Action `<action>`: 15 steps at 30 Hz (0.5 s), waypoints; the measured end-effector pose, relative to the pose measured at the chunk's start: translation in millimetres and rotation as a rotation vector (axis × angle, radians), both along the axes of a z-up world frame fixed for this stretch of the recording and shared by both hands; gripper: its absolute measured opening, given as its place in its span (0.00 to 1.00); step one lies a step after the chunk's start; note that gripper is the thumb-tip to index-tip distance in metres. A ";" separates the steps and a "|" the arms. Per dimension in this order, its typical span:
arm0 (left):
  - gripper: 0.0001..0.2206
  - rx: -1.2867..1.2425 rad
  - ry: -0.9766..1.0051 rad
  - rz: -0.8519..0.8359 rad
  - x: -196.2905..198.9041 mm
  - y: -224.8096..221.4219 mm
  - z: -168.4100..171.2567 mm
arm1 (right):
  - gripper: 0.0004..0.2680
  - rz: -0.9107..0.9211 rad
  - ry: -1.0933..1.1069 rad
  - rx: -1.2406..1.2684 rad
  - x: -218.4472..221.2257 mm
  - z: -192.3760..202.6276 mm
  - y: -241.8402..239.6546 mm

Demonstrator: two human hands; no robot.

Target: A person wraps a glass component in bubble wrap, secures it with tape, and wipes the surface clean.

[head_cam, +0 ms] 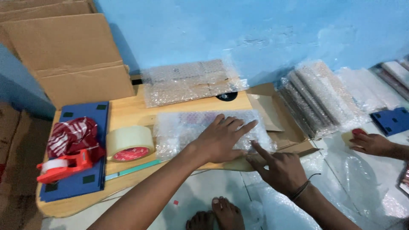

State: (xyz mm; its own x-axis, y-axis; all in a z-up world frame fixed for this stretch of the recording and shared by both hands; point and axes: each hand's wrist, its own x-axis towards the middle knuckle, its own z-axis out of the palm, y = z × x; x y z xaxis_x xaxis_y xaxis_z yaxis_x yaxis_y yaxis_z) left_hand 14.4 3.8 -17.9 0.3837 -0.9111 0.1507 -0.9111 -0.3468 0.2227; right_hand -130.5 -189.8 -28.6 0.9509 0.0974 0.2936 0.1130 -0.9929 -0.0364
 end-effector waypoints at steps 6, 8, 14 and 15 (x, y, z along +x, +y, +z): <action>0.35 -0.110 0.398 0.111 8.9 49.0 88.4 | 0.19 -0.088 -0.091 0.124 2.3 5.2 8.1; 0.31 -0.228 0.463 0.219 11.6 75.0 110.4 | 0.24 -0.103 -0.070 0.117 3.7 6.5 8.9; 0.21 -0.283 0.278 0.407 -14.7 151.0 136.5 | 0.20 -0.081 -0.024 -0.138 7.8 -12.6 -13.7; 0.21 -0.284 0.275 0.418 -21.5 162.9 135.6 | 0.20 -0.070 -0.026 -0.137 7.2 -10.9 -13.5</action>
State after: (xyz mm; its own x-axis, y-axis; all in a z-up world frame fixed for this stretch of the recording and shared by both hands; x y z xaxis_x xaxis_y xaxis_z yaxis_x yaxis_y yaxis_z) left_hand -7.1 166.7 117.7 0.7622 -0.6117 0.2116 -0.6049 -0.5569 0.5692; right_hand -123.3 -203.3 -39.5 0.9491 0.0715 0.3067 0.0420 -0.9939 0.1018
